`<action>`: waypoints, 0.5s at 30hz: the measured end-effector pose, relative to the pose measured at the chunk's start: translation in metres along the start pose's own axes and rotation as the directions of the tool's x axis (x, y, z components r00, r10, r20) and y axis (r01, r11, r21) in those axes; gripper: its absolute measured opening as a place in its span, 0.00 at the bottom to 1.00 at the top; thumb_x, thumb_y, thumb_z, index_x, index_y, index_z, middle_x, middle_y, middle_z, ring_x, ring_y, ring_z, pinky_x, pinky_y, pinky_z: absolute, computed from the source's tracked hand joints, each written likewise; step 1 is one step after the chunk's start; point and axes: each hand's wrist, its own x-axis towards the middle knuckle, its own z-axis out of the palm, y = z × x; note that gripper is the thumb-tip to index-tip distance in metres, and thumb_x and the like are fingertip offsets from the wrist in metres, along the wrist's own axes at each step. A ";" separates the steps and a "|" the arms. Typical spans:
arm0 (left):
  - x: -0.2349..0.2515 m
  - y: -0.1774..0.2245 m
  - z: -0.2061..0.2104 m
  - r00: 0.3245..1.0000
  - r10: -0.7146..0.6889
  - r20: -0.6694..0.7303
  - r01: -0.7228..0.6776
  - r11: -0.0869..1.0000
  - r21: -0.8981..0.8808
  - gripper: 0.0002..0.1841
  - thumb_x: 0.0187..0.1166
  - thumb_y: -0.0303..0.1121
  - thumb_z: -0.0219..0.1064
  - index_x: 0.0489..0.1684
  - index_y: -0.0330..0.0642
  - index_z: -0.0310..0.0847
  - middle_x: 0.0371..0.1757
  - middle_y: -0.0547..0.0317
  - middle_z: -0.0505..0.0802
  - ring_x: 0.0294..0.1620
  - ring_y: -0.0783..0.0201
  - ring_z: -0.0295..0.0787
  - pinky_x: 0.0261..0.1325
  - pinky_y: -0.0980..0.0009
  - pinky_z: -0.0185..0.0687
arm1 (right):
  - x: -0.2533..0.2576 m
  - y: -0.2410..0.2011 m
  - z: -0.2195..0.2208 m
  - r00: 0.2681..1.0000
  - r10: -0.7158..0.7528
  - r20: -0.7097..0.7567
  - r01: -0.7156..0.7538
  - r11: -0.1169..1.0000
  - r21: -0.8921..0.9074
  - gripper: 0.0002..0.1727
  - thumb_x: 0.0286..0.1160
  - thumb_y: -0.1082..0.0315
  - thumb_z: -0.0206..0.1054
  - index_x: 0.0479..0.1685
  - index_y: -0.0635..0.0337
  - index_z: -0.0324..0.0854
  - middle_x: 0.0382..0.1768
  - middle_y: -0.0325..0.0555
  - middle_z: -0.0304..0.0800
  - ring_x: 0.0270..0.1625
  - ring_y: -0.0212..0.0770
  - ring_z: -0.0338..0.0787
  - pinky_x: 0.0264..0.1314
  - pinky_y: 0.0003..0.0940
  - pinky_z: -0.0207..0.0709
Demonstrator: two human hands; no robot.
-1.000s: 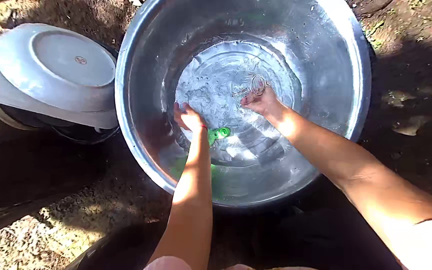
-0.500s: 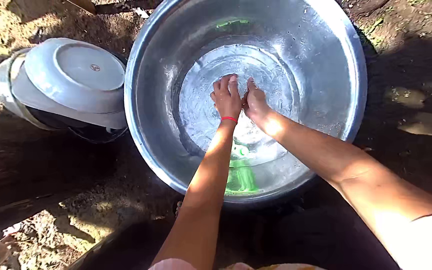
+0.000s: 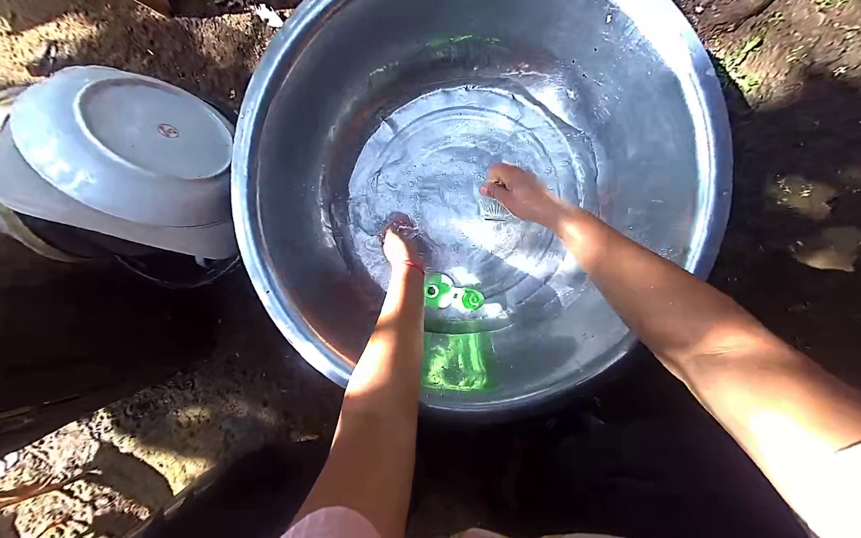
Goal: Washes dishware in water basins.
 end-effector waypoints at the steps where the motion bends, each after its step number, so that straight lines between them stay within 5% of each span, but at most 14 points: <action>1: -0.011 -0.002 0.012 0.984 -0.078 0.159 0.101 0.985 -0.138 0.20 0.96 0.41 0.36 0.62 0.42 0.72 0.51 0.60 0.85 0.48 0.70 0.83 0.53 0.71 0.80 | -0.003 0.000 0.007 0.994 -0.105 0.015 0.106 0.983 -0.150 0.16 0.87 0.65 0.61 0.47 0.74 0.84 0.51 0.69 0.89 0.61 0.67 0.86 0.68 0.70 0.65; 3: -0.033 0.008 0.034 0.951 -0.033 0.308 0.090 0.981 -0.174 0.19 0.95 0.39 0.37 0.55 0.39 0.74 0.44 0.59 0.89 0.44 0.69 0.87 0.49 0.71 0.83 | -0.007 -0.002 0.018 0.965 -0.253 0.064 0.259 0.902 -0.346 0.11 0.79 0.69 0.69 0.47 0.70 0.90 0.51 0.68 0.90 0.63 0.72 0.85 0.74 0.78 0.56; 6: -0.019 0.014 0.022 0.929 0.363 0.077 -0.371 0.911 0.180 0.22 0.94 0.31 0.43 0.63 0.27 0.83 0.61 0.44 0.92 0.66 0.60 0.85 0.73 0.63 0.73 | -0.014 0.003 0.024 0.939 -0.329 0.102 0.341 0.853 -0.395 0.10 0.72 0.69 0.75 0.48 0.63 0.92 0.63 0.67 0.85 0.76 0.74 0.74 0.83 0.83 0.39; 8: 0.007 0.005 0.003 0.912 0.397 -0.101 -0.347 0.879 0.328 0.23 0.95 0.35 0.44 0.75 0.29 0.76 0.74 0.37 0.85 0.79 0.50 0.78 0.84 0.56 0.65 | -0.015 0.013 0.027 0.962 -0.271 0.033 0.268 0.913 -0.307 0.33 0.64 0.61 0.82 0.73 0.57 0.83 0.87 0.66 0.62 0.92 0.72 0.51 0.88 0.80 0.29; 10: 0.004 0.001 0.013 0.977 0.160 -0.141 -0.138 0.978 0.154 0.24 0.96 0.40 0.44 0.76 0.33 0.75 0.69 0.43 0.87 0.69 0.58 0.82 0.74 0.60 0.74 | -0.009 0.018 0.033 0.986 -0.168 -0.010 0.163 0.970 -0.178 0.58 0.53 0.58 0.88 0.92 0.51 0.60 0.95 0.65 0.36 0.95 0.72 0.39 0.90 0.75 0.38; 12: -0.012 -0.001 0.040 0.989 0.020 0.146 -0.008 0.996 -0.086 0.23 0.96 0.39 0.37 0.70 0.34 0.72 0.54 0.53 0.87 0.48 0.67 0.84 0.54 0.69 0.81 | -0.004 0.015 0.040 0.990 -0.143 -0.016 0.141 0.987 -0.076 0.61 0.51 0.67 0.89 0.93 0.56 0.56 0.92 0.71 0.45 0.92 0.74 0.48 0.90 0.70 0.47; 13: -0.024 0.005 0.052 0.961 0.015 0.275 0.023 0.991 -0.135 0.23 0.96 0.37 0.35 0.71 0.31 0.71 0.56 0.49 0.87 0.50 0.64 0.86 0.55 0.68 0.82 | -0.002 0.014 0.043 0.987 -0.158 -0.018 0.156 0.984 -0.084 0.58 0.51 0.69 0.88 0.91 0.60 0.58 0.88 0.74 0.54 0.90 0.75 0.55 0.90 0.68 0.50; 15: -0.036 0.020 0.060 0.964 0.122 0.236 -0.117 0.993 -0.035 0.21 0.96 0.32 0.41 0.68 0.27 0.77 0.61 0.45 0.88 0.57 0.64 0.83 0.61 0.69 0.76 | 0.002 0.015 0.046 0.986 -0.164 0.002 0.163 0.976 -0.142 0.55 0.53 0.67 0.88 0.89 0.61 0.62 0.84 0.74 0.63 0.86 0.74 0.62 0.88 0.66 0.55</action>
